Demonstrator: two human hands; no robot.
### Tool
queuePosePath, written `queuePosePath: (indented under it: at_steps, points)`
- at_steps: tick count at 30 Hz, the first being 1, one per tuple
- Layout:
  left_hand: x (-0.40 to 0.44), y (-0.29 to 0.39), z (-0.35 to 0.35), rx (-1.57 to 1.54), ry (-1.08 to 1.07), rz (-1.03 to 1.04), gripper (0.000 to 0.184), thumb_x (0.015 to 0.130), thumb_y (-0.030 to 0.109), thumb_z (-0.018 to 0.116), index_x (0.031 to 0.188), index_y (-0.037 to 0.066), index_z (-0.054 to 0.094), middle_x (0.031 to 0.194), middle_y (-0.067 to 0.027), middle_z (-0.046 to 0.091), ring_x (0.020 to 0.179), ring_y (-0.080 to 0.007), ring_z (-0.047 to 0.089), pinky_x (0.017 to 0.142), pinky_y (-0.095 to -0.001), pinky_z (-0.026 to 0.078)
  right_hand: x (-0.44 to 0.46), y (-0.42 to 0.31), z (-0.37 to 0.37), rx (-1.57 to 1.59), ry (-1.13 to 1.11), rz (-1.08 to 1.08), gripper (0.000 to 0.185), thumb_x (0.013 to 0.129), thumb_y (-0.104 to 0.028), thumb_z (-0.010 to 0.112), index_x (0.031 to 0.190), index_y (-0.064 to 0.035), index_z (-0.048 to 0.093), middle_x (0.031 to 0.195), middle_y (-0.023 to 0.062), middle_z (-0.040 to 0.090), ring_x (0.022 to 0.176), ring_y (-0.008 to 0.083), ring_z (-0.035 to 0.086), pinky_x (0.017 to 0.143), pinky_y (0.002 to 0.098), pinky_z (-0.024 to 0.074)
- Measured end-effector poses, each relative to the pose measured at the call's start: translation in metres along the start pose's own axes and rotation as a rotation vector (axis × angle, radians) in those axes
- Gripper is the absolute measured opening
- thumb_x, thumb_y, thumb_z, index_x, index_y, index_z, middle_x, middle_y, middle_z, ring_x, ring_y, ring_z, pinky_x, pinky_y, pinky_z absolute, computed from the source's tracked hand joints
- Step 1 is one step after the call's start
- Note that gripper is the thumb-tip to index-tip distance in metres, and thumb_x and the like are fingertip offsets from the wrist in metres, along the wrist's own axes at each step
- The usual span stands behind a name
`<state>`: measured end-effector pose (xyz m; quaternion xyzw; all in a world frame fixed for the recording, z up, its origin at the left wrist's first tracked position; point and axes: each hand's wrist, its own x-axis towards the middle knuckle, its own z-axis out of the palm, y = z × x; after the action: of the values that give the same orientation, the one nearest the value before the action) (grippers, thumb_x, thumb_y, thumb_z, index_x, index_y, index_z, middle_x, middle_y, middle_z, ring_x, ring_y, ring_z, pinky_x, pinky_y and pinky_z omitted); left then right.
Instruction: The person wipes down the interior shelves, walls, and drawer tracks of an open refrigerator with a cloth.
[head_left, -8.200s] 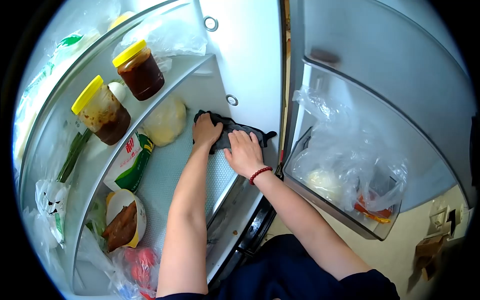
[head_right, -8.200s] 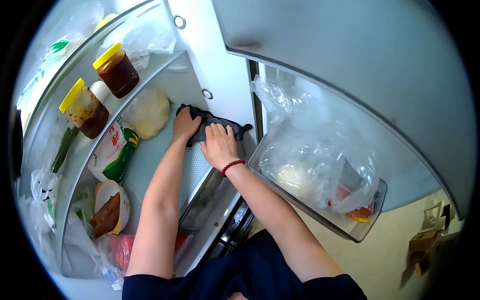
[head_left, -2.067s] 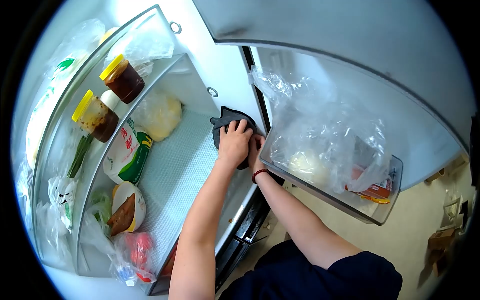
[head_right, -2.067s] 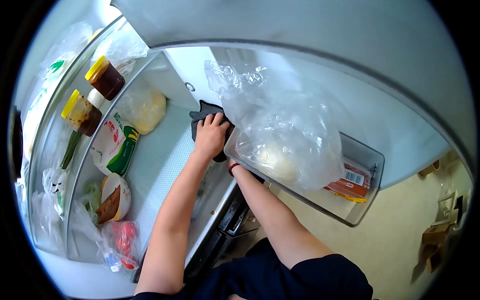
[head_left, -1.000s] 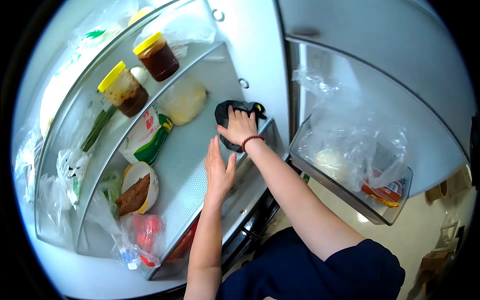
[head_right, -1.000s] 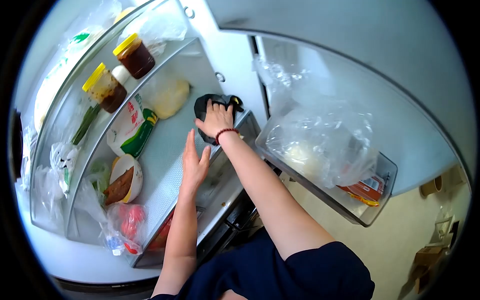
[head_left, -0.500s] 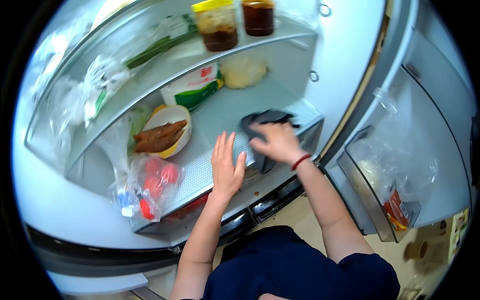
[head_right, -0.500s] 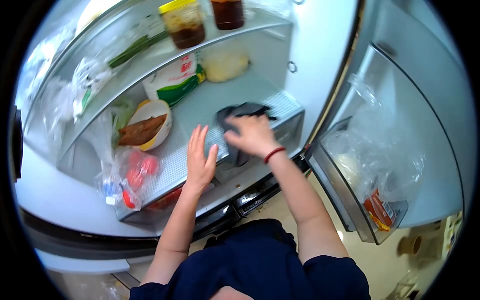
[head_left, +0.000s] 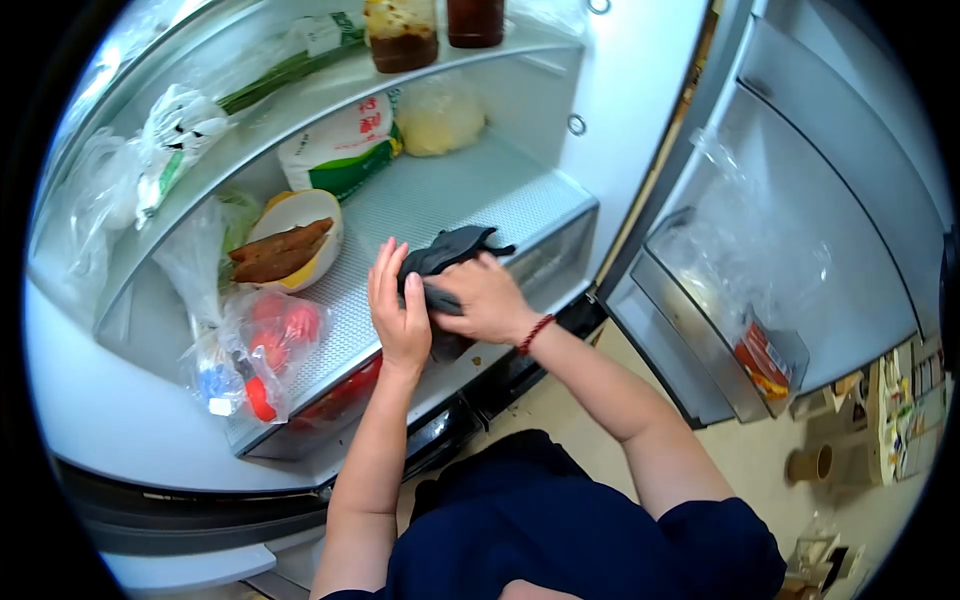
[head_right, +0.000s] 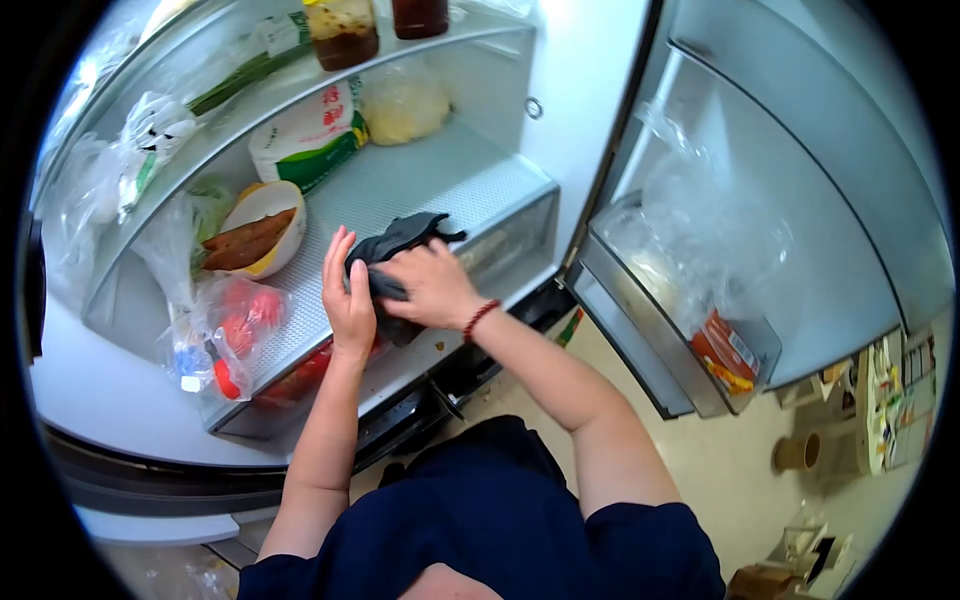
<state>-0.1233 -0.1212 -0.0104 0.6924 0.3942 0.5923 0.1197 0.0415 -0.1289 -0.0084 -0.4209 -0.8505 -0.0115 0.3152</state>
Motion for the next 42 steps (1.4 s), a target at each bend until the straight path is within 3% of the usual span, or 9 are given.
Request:
queuePosePath:
  at_steps: [5, 11, 15, 18, 26, 31, 36, 40, 42]
  points:
    - [0.003, -0.007, 0.007, 0.168, -0.262, -0.067, 0.038, 0.092, 0.021, 0.058, 0.126, 0.004, 0.061, 0.139, -0.0213, 0.053, 0.133, -0.0374, 0.046, 0.113, -0.0505, 0.028, -0.046, 0.087, -0.009, -0.35, 0.099, 0.145, 0.072, 0.086, -0.071, 0.051, 0.136, -0.0182, 0.052, 0.111, 0.0065, 0.057, 0.104, 0.0271, 0.051, 0.11, 0.0505, 0.0285]
    - [0.004, -0.008, 0.011, 0.308, -0.477, -0.013, 0.045, 0.089, 0.03, 0.066, 0.127, 0.005, 0.062, 0.141, -0.0207, 0.052, 0.139, -0.0348, 0.04, 0.117, -0.0528, 0.022, -0.061, 0.065, 0.069, 0.141, 0.723, 0.567, 0.062, 0.091, -0.034, 0.063, 0.139, -0.0011, 0.042, 0.133, 0.0293, 0.045, 0.127, 0.0497, 0.039, 0.111, 0.0503, 0.0311]
    - [0.005, -0.002, 0.014, 0.275, -0.486, -0.032, 0.044, 0.09, 0.027, 0.066, 0.127, 0.005, 0.062, 0.141, -0.0202, 0.053, 0.14, -0.0337, 0.04, 0.118, -0.0515, 0.021, -0.084, 0.017, 0.117, 0.204, 0.55, 0.531, 0.065, 0.073, -0.017, 0.073, 0.13, 0.0008, 0.047, 0.129, 0.0274, 0.048, 0.123, 0.0467, 0.044, 0.109, 0.0503, 0.0334]
    - [0.004, 0.008, 0.014, 0.372, -0.554, 0.035, 0.043, 0.089, 0.023, 0.067, 0.128, 0.005, 0.062, 0.14, -0.0191, 0.054, 0.14, -0.0336, 0.041, 0.118, -0.0506, 0.02, -0.1, 0.026, 0.104, 0.1, 0.306, 0.482, 0.065, 0.075, -0.014, 0.069, 0.133, 0.0011, 0.043, 0.131, 0.0281, 0.045, 0.122, 0.0484, 0.042, 0.108, 0.0534, 0.0336]
    - [0.004, 0.012, 0.016, 0.494, -0.625, 0.104, 0.042, 0.088, 0.015, 0.068, 0.129, 0.008, 0.061, 0.141, -0.0159, 0.054, 0.139, -0.0323, 0.041, 0.118, -0.0506, 0.022, -0.092, 0.101, 0.104, 0.066, 0.506, 0.533, 0.046, 0.089, -0.025, 0.059, 0.128, -0.0018, 0.05, 0.125, 0.0246, 0.052, 0.119, 0.0437, 0.047, 0.106, 0.0513, 0.0353]
    - [0.004, 0.009, 0.016, 0.462, -0.617, 0.084, 0.044, 0.087, 0.012, 0.069, 0.13, 0.011, 0.061, 0.141, -0.0156, 0.054, 0.14, -0.0321, 0.041, 0.118, -0.0493, 0.022, -0.037, 0.084, 0.115, 0.63, 1.179, 1.009, 0.046, 0.1, -0.022, 0.045, 0.131, 0.0119, 0.043, 0.134, 0.0314, 0.044, 0.122, 0.0475, 0.041, 0.107, 0.0498, 0.0293]
    - [0.005, 0.009, 0.018, 0.513, -0.642, 0.142, 0.044, 0.088, 0.01, 0.066, 0.132, 0.008, 0.058, 0.143, -0.0168, 0.052, 0.14, -0.0331, 0.04, 0.118, -0.0501, 0.022, -0.06, -0.037, 0.145, 0.446, 0.676, 0.625, 0.059, 0.091, -0.016, 0.057, 0.14, 0.0079, 0.036, 0.145, 0.0331, 0.034, 0.138, 0.0489, 0.029, 0.116, 0.0547, 0.0192]
    - [0.003, 0.011, 0.019, 0.492, -0.649, 0.134, 0.044, 0.089, 0.009, 0.066, 0.132, 0.006, 0.058, 0.142, -0.0182, 0.052, 0.14, -0.0332, 0.04, 0.118, -0.0493, 0.021, -0.068, 0.04, 0.144, 0.149, 0.624, 0.647, 0.059, 0.092, -0.02, 0.053, 0.141, 0.0086, 0.036, 0.143, 0.0334, 0.038, 0.134, 0.0485, 0.034, 0.114, 0.0523, 0.0236]
    - [0.004, 0.009, 0.018, 0.496, -0.649, 0.138, 0.044, 0.089, 0.01, 0.066, 0.131, 0.006, 0.058, 0.142, -0.0185, 0.052, 0.139, -0.0332, 0.041, 0.118, -0.049, 0.022, -0.063, 0.119, 0.141, 0.333, 0.693, 0.971, 0.054, 0.094, -0.021, 0.052, 0.138, 0.0065, 0.04, 0.141, 0.0307, 0.041, 0.13, 0.0462, 0.038, 0.113, 0.0496, 0.0268]
